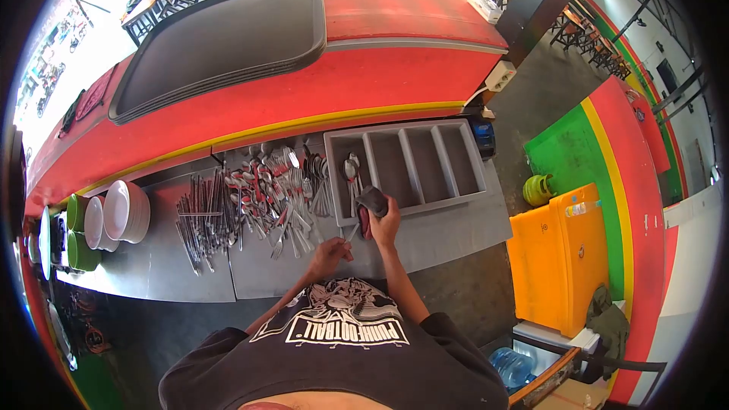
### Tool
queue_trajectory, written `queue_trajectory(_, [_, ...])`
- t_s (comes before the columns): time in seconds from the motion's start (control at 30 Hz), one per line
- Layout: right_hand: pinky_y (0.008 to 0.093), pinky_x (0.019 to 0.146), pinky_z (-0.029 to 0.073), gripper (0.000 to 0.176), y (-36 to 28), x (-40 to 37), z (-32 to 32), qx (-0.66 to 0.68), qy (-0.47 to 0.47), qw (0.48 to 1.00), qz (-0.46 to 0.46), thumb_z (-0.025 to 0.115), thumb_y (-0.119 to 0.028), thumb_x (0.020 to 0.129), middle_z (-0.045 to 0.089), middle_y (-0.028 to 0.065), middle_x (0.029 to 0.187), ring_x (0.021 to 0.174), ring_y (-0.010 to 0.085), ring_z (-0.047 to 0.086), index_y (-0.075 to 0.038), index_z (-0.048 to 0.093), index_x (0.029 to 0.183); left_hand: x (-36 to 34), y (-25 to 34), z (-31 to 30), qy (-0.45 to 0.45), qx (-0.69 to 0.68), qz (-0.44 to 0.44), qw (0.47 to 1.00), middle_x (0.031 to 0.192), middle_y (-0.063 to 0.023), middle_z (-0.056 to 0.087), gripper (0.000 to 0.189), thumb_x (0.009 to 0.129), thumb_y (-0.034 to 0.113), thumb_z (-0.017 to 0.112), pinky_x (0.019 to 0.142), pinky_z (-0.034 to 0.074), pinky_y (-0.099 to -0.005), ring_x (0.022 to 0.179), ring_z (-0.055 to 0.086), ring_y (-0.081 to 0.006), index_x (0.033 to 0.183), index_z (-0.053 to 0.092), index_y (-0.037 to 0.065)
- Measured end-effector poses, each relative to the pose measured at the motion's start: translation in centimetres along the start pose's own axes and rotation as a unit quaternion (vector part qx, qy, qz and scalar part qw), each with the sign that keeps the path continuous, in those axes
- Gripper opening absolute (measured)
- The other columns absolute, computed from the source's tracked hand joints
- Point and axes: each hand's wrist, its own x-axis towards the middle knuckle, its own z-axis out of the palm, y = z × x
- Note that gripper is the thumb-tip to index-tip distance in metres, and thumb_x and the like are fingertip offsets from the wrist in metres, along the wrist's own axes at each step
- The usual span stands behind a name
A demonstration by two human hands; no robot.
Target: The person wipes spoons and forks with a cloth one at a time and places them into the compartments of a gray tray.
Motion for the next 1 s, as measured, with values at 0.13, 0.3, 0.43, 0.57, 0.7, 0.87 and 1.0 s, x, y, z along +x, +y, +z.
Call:
queue_trajectory(0.13, [0.0354, 0.082, 0.048, 0.028, 0.4, 0.0, 0.2, 0.079, 0.026, 0.995, 0.048, 0.069, -0.007, 0.082, 0.065, 0.0145, 0.097, 0.091, 0.0268, 0.064, 0.0, 0.06, 0.108, -0.5, 0.6, -0.4, 0.017, 0.027, -0.007, 0.999, 0.077, -0.0109, 0.069, 0.022, 0.098, 0.017, 0.057, 0.069, 0.053, -0.0292, 0.072, 0.066, -0.0152, 0.098, 0.06, -0.005])
queue_trajectory(0.3, [0.03, 0.082, 0.046, 0.029, 0.9, 0.2, -0.3, 0.137, 0.03, 0.988, 0.063, 0.066, -0.006, 0.086, 0.064, 0.009, 0.098, 0.092, 0.0182, 0.061, 0.0, 0.058, 0.112, -0.5, 0.5, -1.0, 0.035, 0.034, -0.016, 0.999, 0.077, -0.0109, 0.069, 0.023, 0.098, 0.019, 0.057, 0.07, 0.053, -0.0295, 0.071, 0.066, -0.0149, 0.098, 0.06, -0.004])
queue_trajectory(0.43, [0.0294, 0.088, 0.045, 0.03, -0.3, 0.5, -1.8, 0.232, -0.032, 0.963, 0.134, 0.063, -0.003, 0.085, 0.063, 0.0071, 0.104, 0.098, 0.0162, 0.058, -0.001, 0.057, 0.115, 0.0, 1.0, -1.3, 0.065, -0.01, 0.006, 0.998, 0.078, -0.0101, 0.069, 0.023, 0.099, 0.02, 0.057, 0.07, 0.053, -0.0285, 0.071, 0.065, -0.0143, 0.098, 0.061, -0.003])
queue_trajectory(0.57, [0.0293, 0.089, 0.045, 0.039, -1.4, -1.3, -2.8, 0.238, -0.137, 0.953, 0.127, 0.068, 0.0, 0.079, 0.063, 0.0059, 0.104, 0.1, 0.0143, 0.058, -0.002, 0.057, 0.116, 0.9, 2.4, -1.9, 0.1, -0.005, 0.009, 0.995, 0.079, -0.0092, 0.069, 0.021, 0.099, 0.018, 0.056, 0.07, 0.052, -0.0273, 0.072, 0.065, -0.0128, 0.097, 0.06, -0.002])
queue_trajectory(0.7, [0.0295, 0.088, 0.047, 0.047, -4.5, -4.3, -2.7, 0.237, -0.304, 0.911, 0.149, 0.073, 0.0, 0.072, 0.063, 0.0046, 0.103, 0.099, 0.0131, 0.059, -0.002, 0.057, 0.116, 1.0, 4.3, -2.5, 0.121, 0.137, -0.001, 0.983, 0.08, -0.0076, 0.069, 0.016, 0.098, 0.013, 0.054, 0.069, 0.05, -0.0271, 0.074, 0.064, -0.0125, 0.098, 0.06, -0.002])
queue_trajectory(0.87, [0.0302, 0.086, 0.049, 0.045, -4.4, -4.9, -1.0, 0.213, -0.311, 0.925, 0.054, 0.074, -0.001, 0.071, 0.064, 0.0048, 0.099, 0.097, 0.0129, 0.061, -0.002, 0.058, 0.113, 1.8, 2.0, -2.2, 0.166, 0.162, 0.127, 0.964, 0.075, -0.0087, 0.065, 0.014, 0.094, 0.002, 0.051, 0.067, 0.049, -0.0308, 0.073, 0.063, -0.015, 0.104, 0.059, -0.003])
queue_trajectory(1.0, [0.0304, 0.084, 0.049, 0.04, -4.1, -3.6, -1.2, 0.149, -0.25, 0.957, 0.006, 0.074, -0.003, 0.072, 0.066, 0.0072, 0.098, 0.094, 0.0146, 0.062, 0.0, 0.06, 0.109, 2.0, 2.6, -2.0, 0.17, 0.178, 0.107, 0.963, 0.071, -0.0102, 0.062, 0.016, 0.092, -0.001, 0.048, 0.064, 0.048, -0.0307, 0.069, 0.062, -0.0141, 0.104, 0.058, -0.004])
